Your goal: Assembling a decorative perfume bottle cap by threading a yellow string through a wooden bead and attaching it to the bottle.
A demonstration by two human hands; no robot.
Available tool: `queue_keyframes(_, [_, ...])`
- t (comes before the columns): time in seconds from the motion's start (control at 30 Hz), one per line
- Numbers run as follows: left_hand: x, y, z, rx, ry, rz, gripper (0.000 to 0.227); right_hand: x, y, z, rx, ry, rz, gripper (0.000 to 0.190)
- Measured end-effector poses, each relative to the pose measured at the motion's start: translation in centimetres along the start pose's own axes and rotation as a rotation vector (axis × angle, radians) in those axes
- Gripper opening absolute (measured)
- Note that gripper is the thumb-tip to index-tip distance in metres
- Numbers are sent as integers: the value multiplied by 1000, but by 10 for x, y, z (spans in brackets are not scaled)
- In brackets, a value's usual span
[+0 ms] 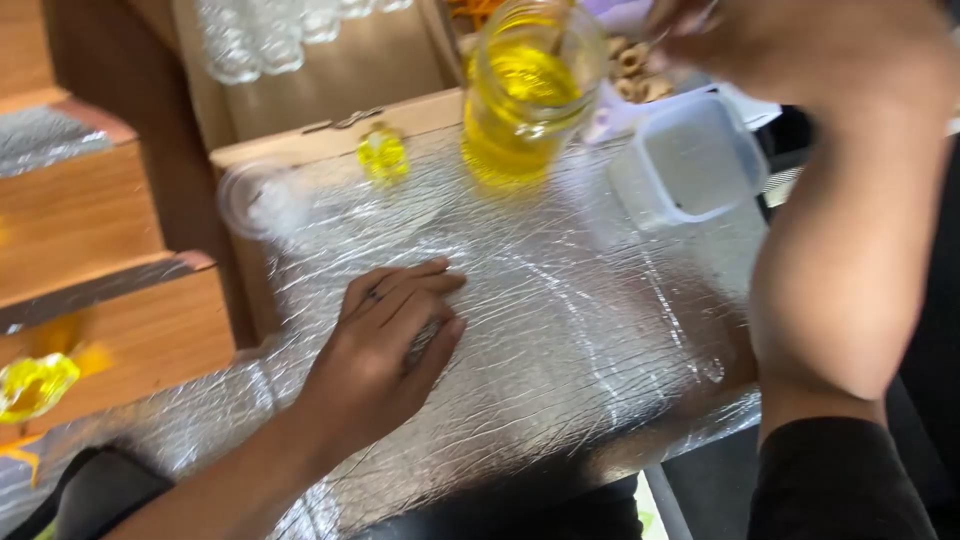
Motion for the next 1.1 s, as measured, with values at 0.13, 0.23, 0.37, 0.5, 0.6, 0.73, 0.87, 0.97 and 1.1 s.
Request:
queue_keyframes(0.13, [-1,-3,5,-12,-35,0,3,-10,-18,-1,-217,-4,-83,29])
queue_keyframes(0.23, [-1,-3,7,-13,-40,-30,5,-15,-27,5,-83,34,-429,12])
queue_keyframes(0.37, [-2,-3,8,-24,-65,-58,4,-20,-29,10,-149,10,-245,9])
queue_keyframes(0.5, [-4,-1,8,-21,-56,-66,3,-26,-23,5,-154,11,-257,12])
queue_keyframes(0.6, [-2,-2,6,-25,-45,-71,6,-10,-17,1,-32,-40,-352,22])
queue_keyframes(0.73, [-2,-2,4,12,-30,-73,5,-27,18,-23,-39,5,-337,25])
queue_keyframes(0.87, [-4,1,-1,77,90,-144,15,-53,47,-25,-6,1,-664,28])
queue_keyframes(0.97, [-5,3,-6,111,213,-250,18,-68,63,-15,-23,-16,-876,23])
queue_keyframes(1.1, [-1,1,-11,175,400,-225,17,-99,70,7,-226,-83,-845,9])
Point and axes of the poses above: each hand's wrist, its own y-axis away from the middle knuckle, its own z-axis out of the palm, x = y × z, the point moved 2 cm from there along -y, towards the middle knuckle, and after that the axes turned 3 degrees about y, right-handed, at the moved point
